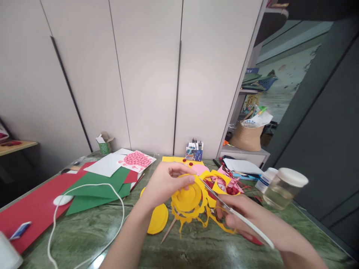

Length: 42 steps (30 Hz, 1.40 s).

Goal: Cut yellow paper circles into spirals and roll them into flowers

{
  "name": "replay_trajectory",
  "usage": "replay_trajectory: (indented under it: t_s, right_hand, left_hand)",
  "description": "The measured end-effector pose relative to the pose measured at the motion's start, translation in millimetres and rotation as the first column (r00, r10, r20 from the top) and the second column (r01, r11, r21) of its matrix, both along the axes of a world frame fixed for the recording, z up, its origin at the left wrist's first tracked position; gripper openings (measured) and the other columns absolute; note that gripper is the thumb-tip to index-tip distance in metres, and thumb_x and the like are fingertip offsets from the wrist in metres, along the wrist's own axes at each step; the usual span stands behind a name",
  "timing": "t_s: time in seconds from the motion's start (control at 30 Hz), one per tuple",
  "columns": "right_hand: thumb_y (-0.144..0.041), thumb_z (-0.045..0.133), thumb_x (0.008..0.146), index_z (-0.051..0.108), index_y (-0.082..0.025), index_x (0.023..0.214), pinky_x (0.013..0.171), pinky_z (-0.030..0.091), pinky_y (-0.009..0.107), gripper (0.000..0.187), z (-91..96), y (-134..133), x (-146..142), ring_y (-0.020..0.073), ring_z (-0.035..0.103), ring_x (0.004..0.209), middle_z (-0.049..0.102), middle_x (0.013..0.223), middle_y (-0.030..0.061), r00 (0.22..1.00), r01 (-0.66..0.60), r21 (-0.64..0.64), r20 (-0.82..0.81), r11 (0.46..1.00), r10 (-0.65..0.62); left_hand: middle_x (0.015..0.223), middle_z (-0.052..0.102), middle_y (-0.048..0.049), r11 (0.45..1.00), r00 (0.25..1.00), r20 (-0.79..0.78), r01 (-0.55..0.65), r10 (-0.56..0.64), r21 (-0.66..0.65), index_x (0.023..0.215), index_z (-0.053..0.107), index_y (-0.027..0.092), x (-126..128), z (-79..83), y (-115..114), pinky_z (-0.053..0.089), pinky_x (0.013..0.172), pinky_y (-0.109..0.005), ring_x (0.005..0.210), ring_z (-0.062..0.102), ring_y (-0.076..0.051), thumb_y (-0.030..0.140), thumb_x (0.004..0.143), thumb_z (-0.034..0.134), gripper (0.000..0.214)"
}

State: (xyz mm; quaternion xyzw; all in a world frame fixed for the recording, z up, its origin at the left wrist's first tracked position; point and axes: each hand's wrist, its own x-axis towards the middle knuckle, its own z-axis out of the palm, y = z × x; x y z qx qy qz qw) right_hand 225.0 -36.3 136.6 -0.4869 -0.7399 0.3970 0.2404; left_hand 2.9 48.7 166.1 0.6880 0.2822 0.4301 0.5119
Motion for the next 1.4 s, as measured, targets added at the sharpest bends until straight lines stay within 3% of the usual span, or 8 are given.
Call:
replay_trajectory:
  t_s: [0.27,0.43,0.63,0.83,1.07,1.23,1.4]
  right_hand:
    - [-0.056,0.05,0.085,0.053,-0.019,0.076,0.037,0.02,0.019,0.038,2.9,0.8,0.1,0.0068,0.03,0.044,0.043,0.062,-0.0043,0.999,-0.044,-0.04,0.02,0.998,0.044]
    - [-0.066,0.046,0.081,0.054,-0.019,0.074,0.045,0.025,0.021,0.048,8.0,0.4,0.1,0.0104,0.037,0.053,0.046,0.063,-0.0024,0.991,-0.092,0.029,0.1,0.995,0.089]
    - [-0.072,0.043,0.077,0.055,-0.019,0.076,0.043,0.027,0.02,0.055,7.5,0.4,2.0,0.0115,0.039,0.054,0.048,0.065,-0.0007,0.983,-0.105,0.007,0.149,0.994,0.103]
    - [-0.065,0.047,0.081,0.056,-0.019,0.078,0.044,0.028,0.02,0.048,7.7,0.7,3.1,0.0111,0.04,0.054,0.048,0.064,-0.0021,0.975,-0.103,-0.011,0.197,0.995,0.103]
    - [-0.058,0.052,0.083,0.055,-0.019,0.076,0.06,0.036,0.024,0.04,5.8,2.4,6.4,0.0151,0.048,0.067,0.055,0.072,-0.0014,0.951,-0.128,0.041,0.288,0.991,0.111]
    - [-0.048,0.057,0.084,0.055,-0.02,0.076,0.056,0.035,0.022,0.03,6.2,2.3,5.7,0.0137,0.049,0.063,0.055,0.068,-0.0033,0.939,-0.13,-0.004,0.322,0.992,0.124]
    - [-0.042,0.06,0.084,0.056,-0.02,0.077,0.064,0.039,0.024,0.023,6.4,3.0,5.3,0.0165,0.054,0.073,0.062,0.079,-0.0013,0.928,-0.13,0.01,0.354,0.992,0.118]
  left_hand:
    - [0.06,0.067,-0.0031,0.997,0.996,-0.066,0.05,-0.054,-0.057,0.07,0.073,0.02,-4.6,2.3,-0.3,0.046,0.045,-0.018,0.05,0.059,-0.011,0.019,0.065,0.068,0.007]
    - [0.062,0.068,-0.0032,0.996,0.987,-0.14,0.084,-0.085,-0.016,0.071,0.074,0.021,-8.4,0.2,1.9,0.046,0.047,-0.018,0.051,0.06,-0.011,0.022,0.067,0.068,0.008]
    - [0.064,0.068,-0.0028,0.988,0.965,-0.215,0.156,-0.152,0.004,0.074,0.073,0.021,-12.7,-2.5,4.0,0.047,0.051,-0.019,0.054,0.06,-0.011,0.024,0.071,0.066,0.009]
    - [0.069,0.069,-0.0029,0.982,0.953,-0.246,0.188,-0.178,0.018,0.076,0.073,0.019,-13.4,-1.5,3.5,0.048,0.057,-0.021,0.06,0.061,-0.011,0.022,0.072,0.065,0.01]
    - [0.078,0.072,-0.0037,0.975,0.927,-0.333,0.207,-0.172,0.075,0.079,0.073,0.017,-12.6,-0.1,5.0,0.048,0.061,-0.022,0.069,0.062,-0.013,0.02,0.071,0.064,0.012]
    - [0.079,0.072,-0.0025,0.974,0.914,-0.377,0.203,-0.151,0.102,0.079,0.073,0.018,-12.9,0.0,4.4,0.047,0.062,-0.022,0.07,0.062,-0.013,0.018,0.071,0.062,0.014]
    - [0.078,0.072,-0.0018,0.97,0.908,-0.389,0.216,-0.157,0.112,0.078,0.073,0.019,-13.7,0.0,3.0,0.047,0.062,-0.021,0.07,0.062,-0.013,0.017,0.071,0.06,0.015]
